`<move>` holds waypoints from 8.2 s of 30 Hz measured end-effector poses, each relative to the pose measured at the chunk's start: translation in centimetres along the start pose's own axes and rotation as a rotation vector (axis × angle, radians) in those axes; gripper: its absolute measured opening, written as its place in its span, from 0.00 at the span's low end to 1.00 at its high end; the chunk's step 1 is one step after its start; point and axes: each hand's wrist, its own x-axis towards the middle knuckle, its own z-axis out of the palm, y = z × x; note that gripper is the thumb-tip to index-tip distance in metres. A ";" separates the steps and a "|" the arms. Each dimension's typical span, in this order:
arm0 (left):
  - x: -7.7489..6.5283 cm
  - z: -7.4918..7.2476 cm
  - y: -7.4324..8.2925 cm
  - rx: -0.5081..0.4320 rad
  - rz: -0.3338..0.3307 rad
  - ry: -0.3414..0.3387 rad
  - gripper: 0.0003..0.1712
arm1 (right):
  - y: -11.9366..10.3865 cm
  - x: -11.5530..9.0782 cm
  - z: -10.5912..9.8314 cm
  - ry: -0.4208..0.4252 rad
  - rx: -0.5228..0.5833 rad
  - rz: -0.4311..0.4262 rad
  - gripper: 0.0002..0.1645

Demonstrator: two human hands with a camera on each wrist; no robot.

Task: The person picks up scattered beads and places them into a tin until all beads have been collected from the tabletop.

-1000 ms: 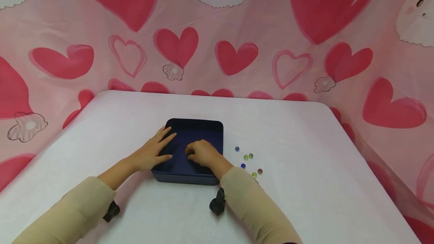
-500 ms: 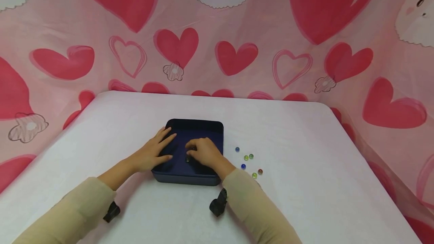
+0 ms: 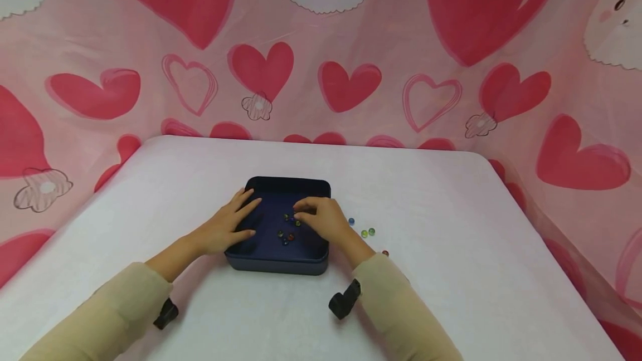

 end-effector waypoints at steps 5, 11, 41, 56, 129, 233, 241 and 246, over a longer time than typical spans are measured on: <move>0.0 0.0 0.0 0.003 0.000 0.000 0.39 | 0.2 -1.1 -1.0 0.007 0.060 0.031 0.12; 0.0 0.0 0.0 0.002 -0.012 -0.006 0.38 | 0.5 -2.2 -2.2 0.030 0.149 0.080 0.13; 0.0 0.2 0.1 -0.010 -0.016 -0.011 0.38 | 5.8 -7.4 -6.8 0.116 0.093 0.300 0.16; 0.0 0.2 -0.2 -0.017 -0.005 -0.004 0.38 | 7.9 -9.9 -8.1 0.054 -0.002 0.343 0.14; -0.1 0.3 -0.1 -0.012 -0.025 -0.010 0.38 | 3.0 -6.7 -5.5 0.074 0.228 0.201 0.15; -0.1 0.0 0.0 0.001 0.011 0.005 0.38 | -1.3 0.7 3.9 -0.141 -0.325 -0.098 0.10; -0.1 -0.1 0.0 -0.012 -0.019 -0.021 0.38 | -1.2 0.6 3.4 -0.008 -0.086 -0.044 0.10; -0.1 -0.1 0.0 -0.008 -0.019 -0.027 0.38 | -1.4 0.4 2.5 0.042 0.063 -0.001 0.10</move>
